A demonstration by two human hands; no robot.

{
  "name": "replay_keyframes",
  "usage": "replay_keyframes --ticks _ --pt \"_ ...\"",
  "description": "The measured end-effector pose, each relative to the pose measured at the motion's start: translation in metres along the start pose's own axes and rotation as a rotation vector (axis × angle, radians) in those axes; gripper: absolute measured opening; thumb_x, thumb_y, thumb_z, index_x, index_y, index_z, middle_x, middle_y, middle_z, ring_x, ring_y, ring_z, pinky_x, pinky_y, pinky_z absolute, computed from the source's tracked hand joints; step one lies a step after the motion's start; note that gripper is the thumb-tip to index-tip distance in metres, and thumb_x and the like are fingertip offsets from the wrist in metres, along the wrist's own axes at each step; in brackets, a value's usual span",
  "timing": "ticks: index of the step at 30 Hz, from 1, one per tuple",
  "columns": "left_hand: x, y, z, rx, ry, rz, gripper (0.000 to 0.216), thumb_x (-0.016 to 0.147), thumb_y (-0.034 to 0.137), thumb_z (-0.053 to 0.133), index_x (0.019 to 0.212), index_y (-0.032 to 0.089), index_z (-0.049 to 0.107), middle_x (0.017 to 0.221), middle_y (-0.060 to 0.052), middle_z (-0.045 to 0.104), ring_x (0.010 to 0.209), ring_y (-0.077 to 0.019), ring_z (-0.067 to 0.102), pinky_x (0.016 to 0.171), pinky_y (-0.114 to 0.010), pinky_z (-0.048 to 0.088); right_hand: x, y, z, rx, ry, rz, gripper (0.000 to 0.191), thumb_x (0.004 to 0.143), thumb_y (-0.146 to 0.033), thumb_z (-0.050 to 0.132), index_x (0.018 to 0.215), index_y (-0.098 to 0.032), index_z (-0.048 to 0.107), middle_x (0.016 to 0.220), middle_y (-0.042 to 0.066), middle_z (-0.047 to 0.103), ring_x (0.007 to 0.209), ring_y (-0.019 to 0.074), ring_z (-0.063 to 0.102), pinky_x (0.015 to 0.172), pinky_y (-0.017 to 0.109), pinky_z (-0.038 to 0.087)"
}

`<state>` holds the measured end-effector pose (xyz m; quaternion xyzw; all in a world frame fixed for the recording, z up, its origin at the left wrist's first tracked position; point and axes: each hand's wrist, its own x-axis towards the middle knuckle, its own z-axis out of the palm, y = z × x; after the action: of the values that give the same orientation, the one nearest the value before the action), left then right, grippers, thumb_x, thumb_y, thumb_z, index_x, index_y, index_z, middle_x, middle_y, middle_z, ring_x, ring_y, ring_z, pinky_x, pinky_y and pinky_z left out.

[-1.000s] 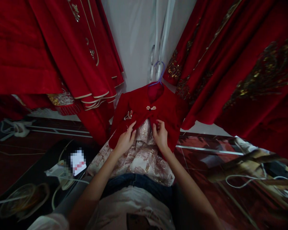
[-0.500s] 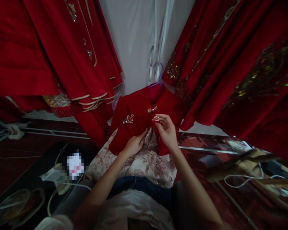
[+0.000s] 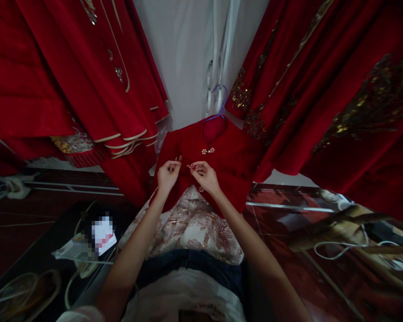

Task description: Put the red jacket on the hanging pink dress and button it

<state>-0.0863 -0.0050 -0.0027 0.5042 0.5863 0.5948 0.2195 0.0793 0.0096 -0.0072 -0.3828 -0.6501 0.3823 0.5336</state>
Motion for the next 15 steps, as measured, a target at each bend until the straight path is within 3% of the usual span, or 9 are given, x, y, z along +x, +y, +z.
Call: replay_keyframes --ticks 4,8,12,15 --pt "0.024 -0.004 -0.008 -0.105 -0.002 -0.081 0.023 0.073 0.029 0.060 0.091 0.015 0.065 0.072 -0.001 0.064 0.049 -0.0081 0.052 0.044 -0.018 0.039 0.004 -0.003 0.003 -0.032 0.054 0.055 0.028 0.076 -0.043 0.065 0.089 -0.018 0.061 0.084 0.005 0.069 0.072 0.0138 0.065 0.072 0.028 0.056" --pt "0.031 -0.018 -0.002 -0.080 -0.148 -0.054 0.025 0.063 0.015 0.067 0.087 0.013 0.061 0.082 -0.004 0.066 0.069 -0.0124 0.062 0.064 -0.025 0.051 0.012 -0.002 0.009 -0.168 0.131 0.076 0.032 0.071 -0.047 0.071 0.080 -0.019 0.058 0.075 0.003 0.067 0.065 0.0145 0.063 0.064 0.027 0.053" --pt "0.026 -0.026 0.010 -0.146 -0.118 -0.033 0.025 0.062 0.008 0.063 0.085 0.014 0.057 0.079 -0.003 0.064 0.071 -0.0117 0.063 0.073 -0.027 0.052 0.020 0.000 0.016 -0.367 0.149 0.057 0.024 0.073 -0.034 0.069 0.086 -0.019 0.055 0.070 0.000 0.063 0.062 0.0146 0.061 0.061 0.026 0.049" --pt "0.022 -0.024 0.014 -0.179 -0.118 -0.026 0.024 0.062 0.008 0.062 0.085 0.014 0.058 0.082 -0.003 0.066 0.070 -0.0111 0.063 0.074 -0.028 0.052 0.022 -0.001 0.018 -0.371 0.122 0.050 0.016 0.075 -0.023 0.064 0.088 -0.019 0.055 0.070 -0.001 0.061 0.061 0.0127 0.060 0.061 0.024 0.048"
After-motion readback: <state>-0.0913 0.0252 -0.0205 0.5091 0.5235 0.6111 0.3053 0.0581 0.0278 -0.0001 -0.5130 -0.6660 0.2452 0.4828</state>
